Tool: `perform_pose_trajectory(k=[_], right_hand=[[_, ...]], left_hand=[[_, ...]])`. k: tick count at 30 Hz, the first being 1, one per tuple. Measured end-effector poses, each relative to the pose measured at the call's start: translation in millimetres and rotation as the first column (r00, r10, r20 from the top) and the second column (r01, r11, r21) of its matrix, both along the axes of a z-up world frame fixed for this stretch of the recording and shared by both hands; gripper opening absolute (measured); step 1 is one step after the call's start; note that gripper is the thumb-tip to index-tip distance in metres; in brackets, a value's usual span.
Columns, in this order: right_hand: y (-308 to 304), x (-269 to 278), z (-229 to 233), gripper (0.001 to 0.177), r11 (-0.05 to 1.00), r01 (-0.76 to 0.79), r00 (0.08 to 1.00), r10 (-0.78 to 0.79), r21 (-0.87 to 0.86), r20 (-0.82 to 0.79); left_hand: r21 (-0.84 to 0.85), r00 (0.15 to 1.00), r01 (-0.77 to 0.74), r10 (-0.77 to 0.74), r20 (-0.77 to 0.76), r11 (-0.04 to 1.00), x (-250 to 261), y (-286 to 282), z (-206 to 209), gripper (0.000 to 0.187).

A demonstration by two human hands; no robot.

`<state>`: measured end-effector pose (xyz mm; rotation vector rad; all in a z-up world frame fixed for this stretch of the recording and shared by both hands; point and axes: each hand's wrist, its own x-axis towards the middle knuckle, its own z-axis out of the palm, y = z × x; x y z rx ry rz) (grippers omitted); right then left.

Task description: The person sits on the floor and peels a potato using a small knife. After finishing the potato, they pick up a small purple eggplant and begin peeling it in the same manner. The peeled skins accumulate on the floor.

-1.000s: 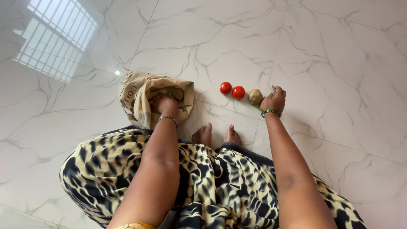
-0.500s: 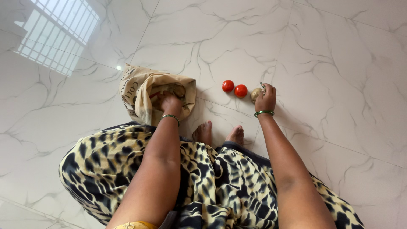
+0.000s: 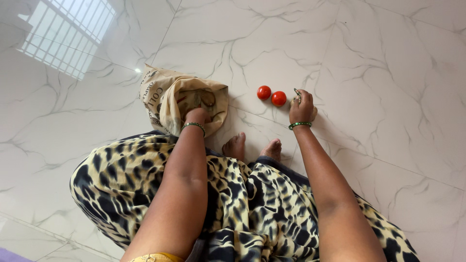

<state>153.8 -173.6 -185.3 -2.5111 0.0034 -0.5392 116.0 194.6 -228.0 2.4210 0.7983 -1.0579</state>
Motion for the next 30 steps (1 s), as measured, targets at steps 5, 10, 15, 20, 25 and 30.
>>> perform_pose_trajectory(k=[5, 10, 15, 20, 25, 30], right_hand=[[7, 4, 1, 0.02, 0.957, -0.141, 0.99, 0.129, 0.253, 0.065], [21, 0, 15, 0.02, 0.873, -0.203, 0.979, 0.193, 0.444, 0.068], [30, -5, 42, 0.02, 0.788, -0.205, 0.972, 0.232, 0.58, 0.028], [39, -18, 90, 0.021, 0.752, -0.248, 0.96, 0.276, 0.611, 0.051], [51, -50, 163, 0.021, 0.756, -0.458, 0.888, 0.409, 0.468, 0.21], [50, -97, 219, 0.031, 0.769, -0.561, 0.825, 0.492, 0.305, 0.278]], left_hand=[[-0.088, 1.0, -0.026, 0.026, 0.007, 0.996, 11, 4, 5, 0.053], [-0.203, 0.98, -0.168, 0.186, 0.074, 0.965, 34, 18, 39, 0.05], [-0.51, 0.915, -0.183, 0.336, 0.225, 0.841, 20, 15, 107, 0.045], [-0.793, 0.894, -0.07, 0.39, 0.219, 0.605, 8, -21, 185, 0.058], [-0.909, 0.923, 0.089, 0.309, 0.228, 0.407, 0, -78, 247, 0.06], [-0.965, 0.944, 0.137, 0.265, 0.195, 0.222, -15, -136, 280, 0.058]])
